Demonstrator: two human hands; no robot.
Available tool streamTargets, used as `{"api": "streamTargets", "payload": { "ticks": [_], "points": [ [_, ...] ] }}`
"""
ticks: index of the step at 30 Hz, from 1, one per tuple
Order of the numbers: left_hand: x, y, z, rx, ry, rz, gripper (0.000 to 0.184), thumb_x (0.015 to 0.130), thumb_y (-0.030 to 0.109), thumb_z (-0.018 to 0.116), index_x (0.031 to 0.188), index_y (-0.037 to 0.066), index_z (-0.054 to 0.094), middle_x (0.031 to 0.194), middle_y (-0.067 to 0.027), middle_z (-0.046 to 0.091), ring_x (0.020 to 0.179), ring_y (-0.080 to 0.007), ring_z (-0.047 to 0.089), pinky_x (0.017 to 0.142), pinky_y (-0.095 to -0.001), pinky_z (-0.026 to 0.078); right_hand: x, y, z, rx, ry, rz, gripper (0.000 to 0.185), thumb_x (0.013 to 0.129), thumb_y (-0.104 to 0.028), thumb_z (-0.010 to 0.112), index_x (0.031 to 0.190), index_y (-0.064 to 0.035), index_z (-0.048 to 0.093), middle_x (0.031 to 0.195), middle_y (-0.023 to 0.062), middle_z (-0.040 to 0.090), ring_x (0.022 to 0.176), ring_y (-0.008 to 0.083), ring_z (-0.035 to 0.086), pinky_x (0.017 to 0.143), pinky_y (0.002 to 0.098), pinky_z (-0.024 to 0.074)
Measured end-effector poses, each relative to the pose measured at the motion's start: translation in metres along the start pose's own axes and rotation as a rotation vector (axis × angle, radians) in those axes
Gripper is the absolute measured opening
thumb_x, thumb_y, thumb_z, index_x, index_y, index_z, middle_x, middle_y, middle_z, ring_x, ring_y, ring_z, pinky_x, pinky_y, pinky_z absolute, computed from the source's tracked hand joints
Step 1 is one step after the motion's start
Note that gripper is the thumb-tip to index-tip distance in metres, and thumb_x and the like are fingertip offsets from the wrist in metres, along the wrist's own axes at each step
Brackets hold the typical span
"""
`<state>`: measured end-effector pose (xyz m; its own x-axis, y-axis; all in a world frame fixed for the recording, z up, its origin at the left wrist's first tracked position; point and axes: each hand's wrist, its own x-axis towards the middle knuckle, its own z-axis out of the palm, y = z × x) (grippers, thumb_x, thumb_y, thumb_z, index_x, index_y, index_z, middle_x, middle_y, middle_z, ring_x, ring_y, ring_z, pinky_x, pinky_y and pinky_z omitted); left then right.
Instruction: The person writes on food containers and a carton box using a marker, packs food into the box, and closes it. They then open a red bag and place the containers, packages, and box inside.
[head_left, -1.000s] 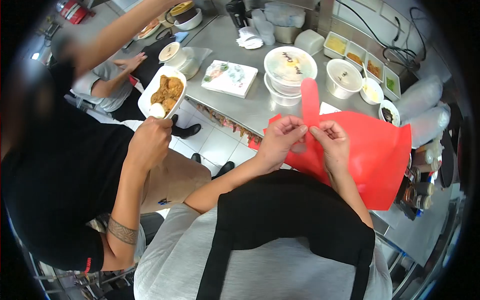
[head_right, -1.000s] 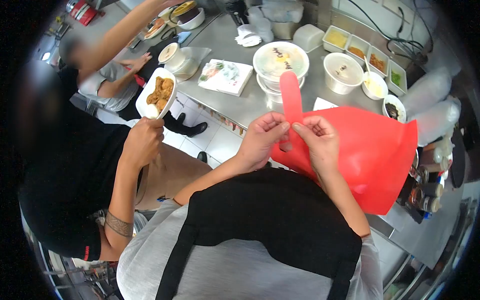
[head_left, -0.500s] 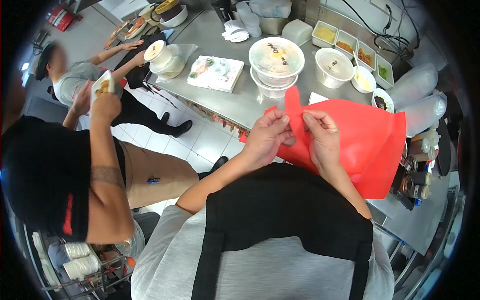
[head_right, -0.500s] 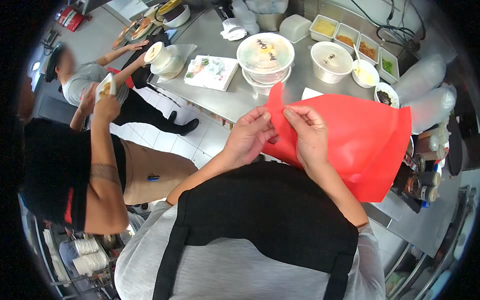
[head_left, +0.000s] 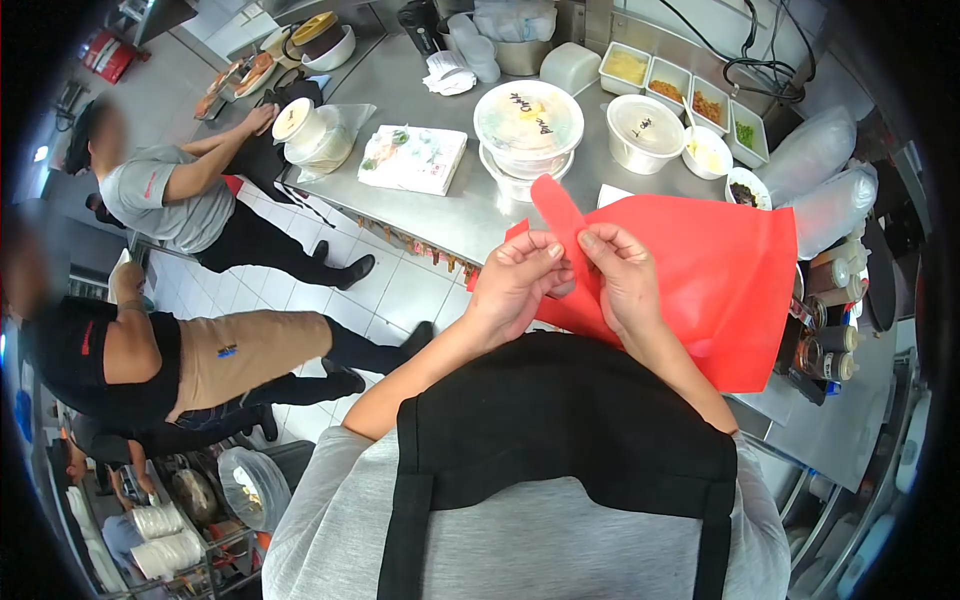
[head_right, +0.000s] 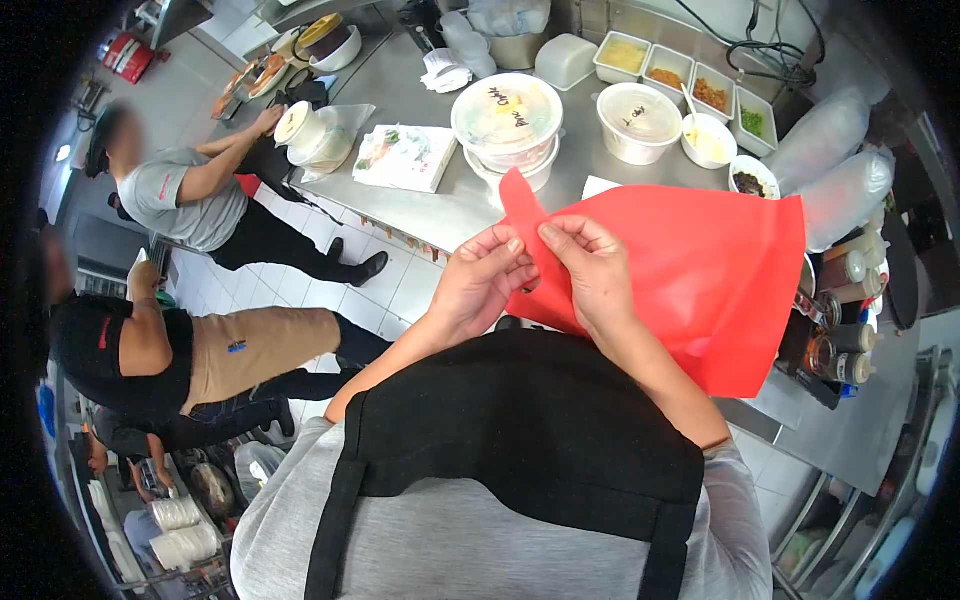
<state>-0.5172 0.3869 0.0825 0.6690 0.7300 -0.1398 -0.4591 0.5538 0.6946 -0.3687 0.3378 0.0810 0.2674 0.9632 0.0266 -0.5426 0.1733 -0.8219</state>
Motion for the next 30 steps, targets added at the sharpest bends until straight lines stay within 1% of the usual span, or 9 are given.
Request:
{"api": "streamTargets", "payload": {
  "ticks": [11, 14, 16, 18, 21, 22, 24, 27, 30],
  "points": [
    [0.002, -0.019, -0.016, -0.305, -0.015, -0.004, 0.005, 0.092, 0.017, 0.056, 0.089, 0.013, 0.057, 0.086, -0.0005, 0.06, 0.086, -0.0174, 0.061, 0.085, -0.0369, 0.049, 0.006, 0.019, -0.006, -0.281, 0.094, -0.292, 0.007, 0.091, -0.001, 0.056, 0.096, 0.001, 0.058, 0.087, 0.0041, 0.06, 0.083, 0.0118, 0.056, 0.078, 0.0242, 0.0456],
    [-0.01, 0.01, -0.019, -0.363, 0.23, -0.007, 0.011, 0.095, 0.016, 0.045, 0.093, 0.01, 0.054, 0.087, -0.0058, 0.061, 0.082, -0.0193, 0.06, 0.077, -0.0331, 0.051, -0.011, 0.0, 0.028, -0.097, 0.012, -0.372, 0.001, 0.092, -0.003, 0.052, 0.093, -0.0033, 0.054, 0.077, 0.0026, 0.056, 0.071, 0.0114, 0.054, 0.076, 0.029, 0.0456],
    [-0.009, 0.029, -0.099, -0.398, -0.07, 0.165, 0.016, 0.095, 0.017, 0.043, 0.099, 0.008, 0.055, 0.091, -0.0087, 0.061, 0.083, -0.0191, 0.06, 0.077, -0.0328, 0.051, -0.03, -0.025, 0.019, -0.219, -0.235, -0.432, 0.002, 0.09, -0.005, 0.056, 0.089, -0.0051, 0.054, 0.072, 0.0037, 0.055, 0.065, 0.0129, 0.052, 0.075, 0.0342, 0.0451],
    [-0.064, 0.114, -0.045, -0.303, 0.347, 0.296, 0.026, 0.096, 0.018, 0.037, 0.103, 0.004, 0.057, 0.096, -0.0119, 0.061, 0.09, -0.0234, 0.06, 0.083, -0.0373, 0.049, -0.041, -0.058, 0.012, -0.496, -0.456, -0.582, 0.007, 0.086, -0.006, 0.06, 0.085, -0.0062, 0.054, 0.068, 0.0048, 0.054, 0.06, 0.0148, 0.051, 0.074, 0.0388, 0.0444],
    [-0.134, 0.189, -0.126, -0.339, 0.144, 0.693, 0.022, 0.096, 0.016, 0.039, 0.098, 0.001, 0.055, 0.097, -0.014, 0.061, 0.093, -0.0288, 0.06, 0.089, -0.0448, 0.046, -0.049, -0.113, 0.004, -1.095, -0.635, -0.75, 0.016, 0.073, -0.009, 0.07, 0.079, -0.0041, 0.056, 0.066, 0.0082, 0.054, 0.06, 0.0249, 0.054, 0.073, 0.04, 0.0437],
    [-0.163, 0.211, -0.09, -0.345, 0.507, 0.812, 0.021, 0.098, 0.018, 0.037, 0.096, 0.004, 0.053, 0.085, -0.0084, 0.057, 0.084, -0.0251, 0.058, 0.088, -0.044, 0.046, -0.052, -0.12, 0.002, -1.157, -0.623, -0.596, 0.016, 0.072, -0.009, 0.071, 0.08, -0.0033, 0.058, 0.067, 0.0083, 0.056, 0.062, 0.0258, 0.055, 0.073, 0.039, 0.0439],
    [-0.208, 0.22, -0.114, -0.231, 0.341, 1.0, 0.021, 0.1, 0.021, 0.034, 0.097, 0.005, 0.048, 0.073, -0.0037, 0.05, 0.071, -0.0184, 0.053, 0.077, -0.0369, 0.049, -0.055, -0.126, 0.006, -1.257, -0.591, -0.292, 0.018, 0.07, -0.008, 0.072, 0.082, -0.0017, 0.06, 0.069, 0.0087, 0.058, 0.067, 0.0276, 0.057, 0.072, 0.037, 0.0444],
    [-0.218, 0.2, -0.055, 0.225, 0.518, 1.156, 0.013, 0.101, 0.02, 0.04, 0.101, 0.007, 0.044, 0.067, 0.0002, 0.046, 0.059, -0.0085, 0.047, 0.053, -0.0237, 0.044, -0.045, -0.101, 0.042, -1.042, -0.326, -0.654, 0.045, 0.074, -0.038, 0.072, 0.094, 0.0006, 0.062, 0.092, 0.0134, 0.061, 0.087, 0.0255, 0.058, 0.075, 0.0332, 0.045],
    [-0.196, 0.153, -0.024, 0.944, 0.808, 1.207, 0.008, 0.096, 0.012, 0.046, 0.099, 0.006, 0.043, 0.077, 0.0007, 0.043, 0.066, -0.0077, 0.043, 0.061, -0.0233, 0.038, -0.049, -0.058, 0.148, -0.929, -0.665, -0.798, 0.067, 0.062, -0.033, 0.085, 0.116, -0.0064, 0.057, 0.108, 0.0135, 0.059, 0.101, 0.0298, 0.057, 0.082, 0.0388, 0.0466]
  ]
}}
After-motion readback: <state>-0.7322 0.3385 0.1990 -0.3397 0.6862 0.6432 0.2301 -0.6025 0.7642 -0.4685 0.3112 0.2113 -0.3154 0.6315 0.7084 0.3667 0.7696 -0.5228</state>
